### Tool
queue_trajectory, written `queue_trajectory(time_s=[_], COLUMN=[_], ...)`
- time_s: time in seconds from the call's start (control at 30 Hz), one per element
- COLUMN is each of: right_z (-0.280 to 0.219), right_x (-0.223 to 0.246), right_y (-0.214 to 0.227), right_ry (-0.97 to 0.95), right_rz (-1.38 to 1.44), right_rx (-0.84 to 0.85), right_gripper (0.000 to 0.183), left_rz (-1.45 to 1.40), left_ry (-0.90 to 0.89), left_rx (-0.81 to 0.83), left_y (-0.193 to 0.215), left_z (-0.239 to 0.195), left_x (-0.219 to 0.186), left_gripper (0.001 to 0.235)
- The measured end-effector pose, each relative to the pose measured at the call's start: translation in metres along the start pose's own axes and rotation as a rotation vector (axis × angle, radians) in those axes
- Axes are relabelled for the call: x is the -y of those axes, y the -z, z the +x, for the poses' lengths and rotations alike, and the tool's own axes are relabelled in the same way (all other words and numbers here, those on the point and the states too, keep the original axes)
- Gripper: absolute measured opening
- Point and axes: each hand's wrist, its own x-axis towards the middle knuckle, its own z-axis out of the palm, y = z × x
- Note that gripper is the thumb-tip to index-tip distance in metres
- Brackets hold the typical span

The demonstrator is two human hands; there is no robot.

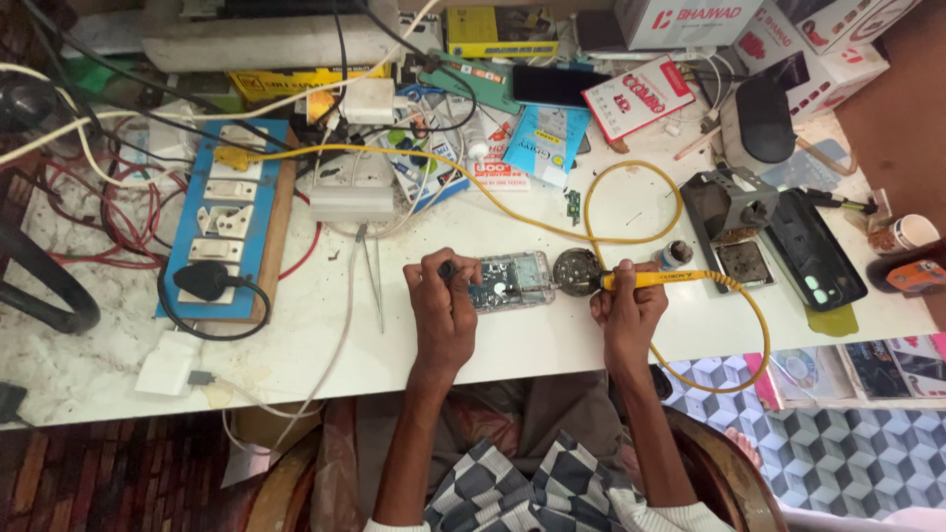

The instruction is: The person uses a soldering iron and a small tool to work on a circuit board placed on a cluttered workbench. They repeatedly apply the soldering iron to specific points on the board while holding the tool in the other hand.

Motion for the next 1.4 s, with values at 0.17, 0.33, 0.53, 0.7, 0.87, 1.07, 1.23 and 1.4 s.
queue_trajectory(time_s=[0.17, 0.33, 0.53, 0.7, 0.87, 1.07, 1.23, 1.4], right_z=[0.000, 0.001, 0.002, 0.002, 0.003, -0.014, -0.023, -0.023], right_x=[0.000, 0.002, -0.009, -0.013, -0.014, -0.006, 0.016, 0.050], right_y=[-0.001, -0.004, 0.002, 0.003, 0.003, -0.002, -0.012, -0.033], right_ry=[0.009, -0.037, -0.019, 0.037, 0.076, 0.217, 0.354, 0.433], right_rz=[-0.045, -0.074, -0.070, -0.102, -0.189, -0.246, -0.416, -0.651], right_rx=[0.007, -0.054, -0.053, -0.048, -0.069, -0.078, -0.018, 0.011], right_gripper=[0.029, 0.024, 0.023, 0.020, 0.015, 0.014, 0.016, 0.018], left_rz=[-0.006, 0.022, -0.007, -0.014, -0.035, 0.006, -0.109, -0.133], left_ry=[0.036, 0.058, 0.075, 0.072, -0.008, -0.083, 0.049, 0.104], left_rx=[0.003, -0.006, -0.005, -0.038, 0.072, 0.091, 0.149, 0.150], left_y=[-0.001, -0.002, -0.003, -0.001, 0.007, 0.008, 0.007, 0.012], left_z=[-0.005, 0.000, -0.003, 0.003, 0.016, 0.022, 0.027, 0.033], left_x=[0.002, -0.004, -0.003, -0.007, -0.007, -0.010, -0.006, -0.007], left_gripper=[0.007, 0.009, 0.010, 0.009, 0.004, 0.010, 0.020, 0.031])
